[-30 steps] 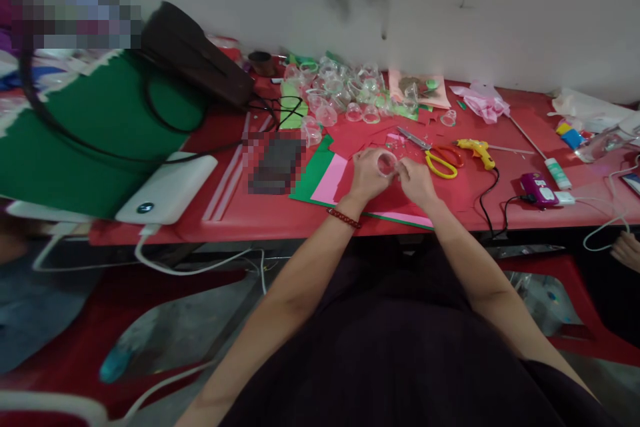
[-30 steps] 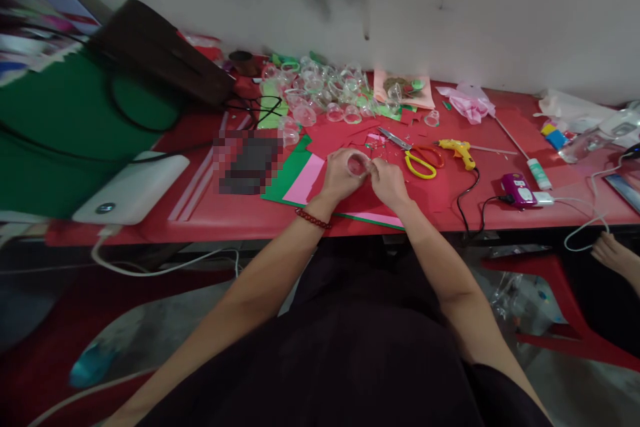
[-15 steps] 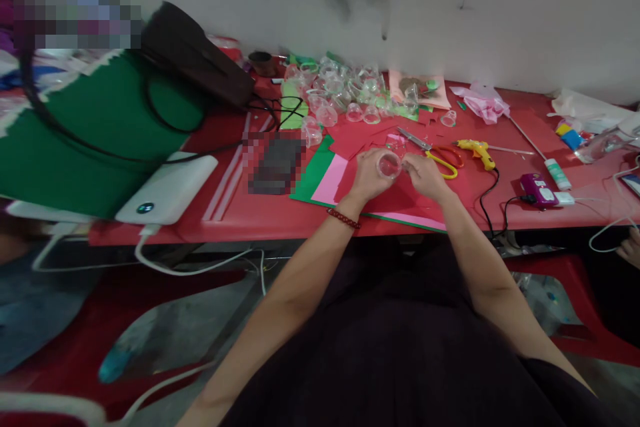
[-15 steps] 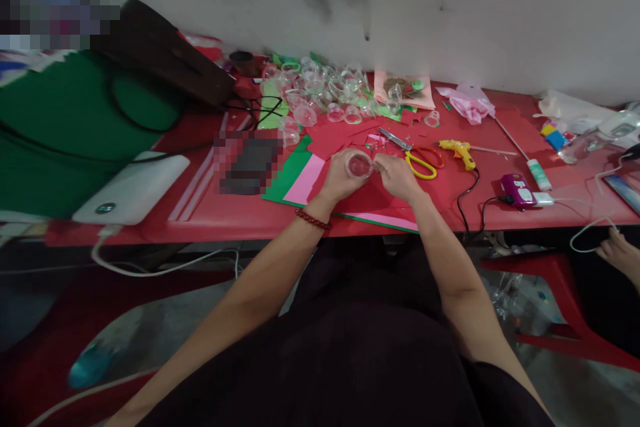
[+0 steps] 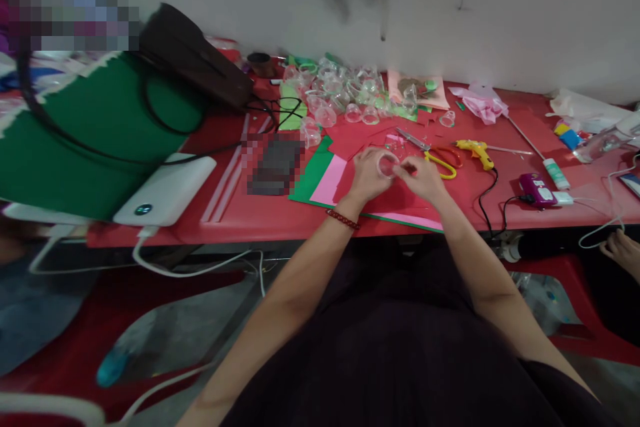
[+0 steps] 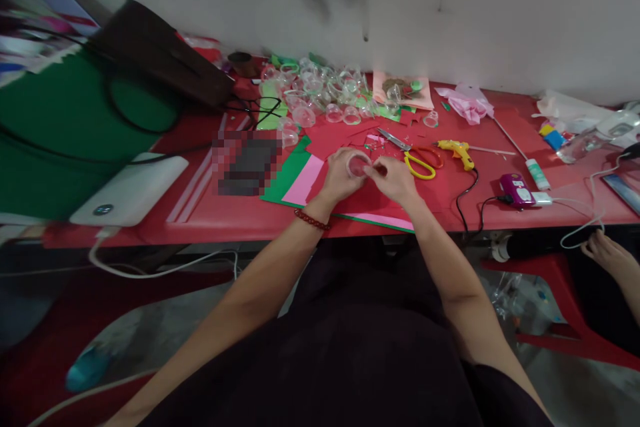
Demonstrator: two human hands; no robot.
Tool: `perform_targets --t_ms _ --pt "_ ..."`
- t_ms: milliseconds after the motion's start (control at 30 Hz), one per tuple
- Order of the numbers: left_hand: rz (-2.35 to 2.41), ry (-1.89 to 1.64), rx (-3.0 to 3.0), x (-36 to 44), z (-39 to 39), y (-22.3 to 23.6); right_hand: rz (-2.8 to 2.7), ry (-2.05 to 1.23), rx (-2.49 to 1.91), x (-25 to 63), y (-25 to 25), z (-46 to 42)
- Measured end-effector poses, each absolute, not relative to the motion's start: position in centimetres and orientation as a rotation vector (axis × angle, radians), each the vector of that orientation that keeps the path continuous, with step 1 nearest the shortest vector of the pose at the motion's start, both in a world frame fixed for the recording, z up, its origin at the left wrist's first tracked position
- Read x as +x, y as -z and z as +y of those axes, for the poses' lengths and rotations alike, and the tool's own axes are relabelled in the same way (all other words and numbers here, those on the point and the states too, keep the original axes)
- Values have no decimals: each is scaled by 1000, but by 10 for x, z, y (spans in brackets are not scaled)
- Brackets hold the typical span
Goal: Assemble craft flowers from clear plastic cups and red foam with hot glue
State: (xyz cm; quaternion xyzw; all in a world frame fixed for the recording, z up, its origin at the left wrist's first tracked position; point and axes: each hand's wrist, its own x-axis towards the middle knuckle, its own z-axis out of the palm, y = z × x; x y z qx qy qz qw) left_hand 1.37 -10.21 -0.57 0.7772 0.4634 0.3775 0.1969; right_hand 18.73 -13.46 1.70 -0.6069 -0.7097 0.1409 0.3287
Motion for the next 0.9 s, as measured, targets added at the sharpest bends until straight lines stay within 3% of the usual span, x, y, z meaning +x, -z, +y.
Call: perform_targets --t_ms 200,300,900 --pt "1389 -1389 2174 11 -100 18 -1405 -416 -1599 171 -17 -139" --pt "1356 -1363 2293 12 -105 18 -1257 -461 -1530 169 -16 -139" --pt "1211 -1217 2392 13 -105 20 -1623 -54 -1741 181 -15 -130"
